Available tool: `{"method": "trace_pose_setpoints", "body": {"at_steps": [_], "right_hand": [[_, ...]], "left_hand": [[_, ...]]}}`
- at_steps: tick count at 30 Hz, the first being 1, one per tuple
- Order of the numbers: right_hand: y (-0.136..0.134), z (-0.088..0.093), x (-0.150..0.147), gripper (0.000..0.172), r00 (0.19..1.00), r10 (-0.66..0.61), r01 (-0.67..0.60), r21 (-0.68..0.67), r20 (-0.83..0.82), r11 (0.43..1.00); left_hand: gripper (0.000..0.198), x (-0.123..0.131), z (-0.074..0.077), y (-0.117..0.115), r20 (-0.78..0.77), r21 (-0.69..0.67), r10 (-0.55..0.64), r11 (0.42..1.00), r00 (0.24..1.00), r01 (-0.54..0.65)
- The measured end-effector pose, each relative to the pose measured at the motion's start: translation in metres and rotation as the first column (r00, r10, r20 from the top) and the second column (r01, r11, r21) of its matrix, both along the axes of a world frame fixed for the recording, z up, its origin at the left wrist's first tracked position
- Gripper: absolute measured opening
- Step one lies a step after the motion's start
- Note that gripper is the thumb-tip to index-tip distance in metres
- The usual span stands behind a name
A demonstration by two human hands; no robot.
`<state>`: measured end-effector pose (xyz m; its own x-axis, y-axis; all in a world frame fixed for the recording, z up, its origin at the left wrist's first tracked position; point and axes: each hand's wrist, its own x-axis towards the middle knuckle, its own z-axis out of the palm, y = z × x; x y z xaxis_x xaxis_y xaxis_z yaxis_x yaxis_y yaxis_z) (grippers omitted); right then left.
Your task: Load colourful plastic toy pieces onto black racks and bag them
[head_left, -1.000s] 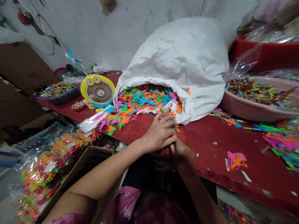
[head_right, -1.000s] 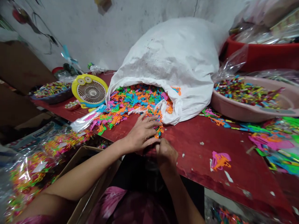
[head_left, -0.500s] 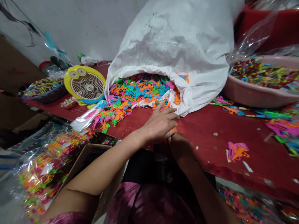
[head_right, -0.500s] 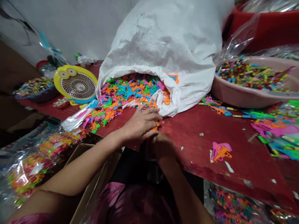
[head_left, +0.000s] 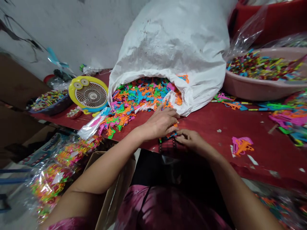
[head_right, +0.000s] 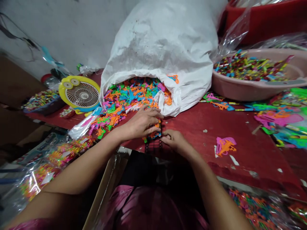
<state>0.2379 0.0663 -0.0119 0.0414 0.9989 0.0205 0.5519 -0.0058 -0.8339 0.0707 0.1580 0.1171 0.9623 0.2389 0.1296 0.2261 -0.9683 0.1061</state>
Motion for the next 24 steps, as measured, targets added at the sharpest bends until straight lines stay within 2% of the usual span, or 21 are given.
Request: {"method": "trace_pose_setpoints", "body": {"at_steps": [2,3,6,10,13,15,20,24], "right_hand": [[-0.004,0.003,0.009,0.037,0.972,0.073,-0.085,-0.043,-0.225,0.995],[-0.005,0.004,0.01,0.038,0.956,0.083,-0.101,-0.048,-0.281,0.994],[-0.005,0.003,0.004,0.031,0.955,0.076,-0.083,-0.012,-0.288,0.997],[0.0,-0.003,-0.013,0.025,0.998,0.027,-0.022,0.106,-0.051,0.994],[0.002,-0.004,-0.024,0.026,0.991,-0.032,0.006,0.206,0.126,0.979],[0.002,0.0,-0.03,0.03,0.975,-0.047,-0.001,0.215,0.215,0.977],[0.005,0.011,-0.04,0.037,0.912,-0.039,0.035,0.016,0.409,0.999],[0.006,0.011,-0.049,0.037,0.896,-0.005,0.041,-0.071,0.445,0.997]], "left_hand": [[0.018,0.0,0.002,0.0,-0.028,0.014,0.008,1.0,1.0,-0.007],[0.017,0.001,0.003,-0.001,-0.038,0.029,0.013,1.0,0.999,-0.012],[0.017,0.002,0.004,-0.006,-0.042,0.103,0.026,0.994,0.999,-0.021],[0.02,0.003,0.004,-0.014,-0.023,0.22,0.032,0.975,0.999,-0.027],[0.021,0.005,0.004,-0.02,-0.028,0.276,0.026,0.961,0.999,-0.018],[0.02,0.008,0.003,-0.023,-0.035,0.291,0.024,0.957,0.999,-0.013],[0.019,0.015,-0.004,-0.021,-0.054,0.279,0.009,0.96,0.998,0.007],[0.018,0.014,-0.01,-0.016,-0.078,0.197,0.05,0.98,0.996,-0.034]]}}
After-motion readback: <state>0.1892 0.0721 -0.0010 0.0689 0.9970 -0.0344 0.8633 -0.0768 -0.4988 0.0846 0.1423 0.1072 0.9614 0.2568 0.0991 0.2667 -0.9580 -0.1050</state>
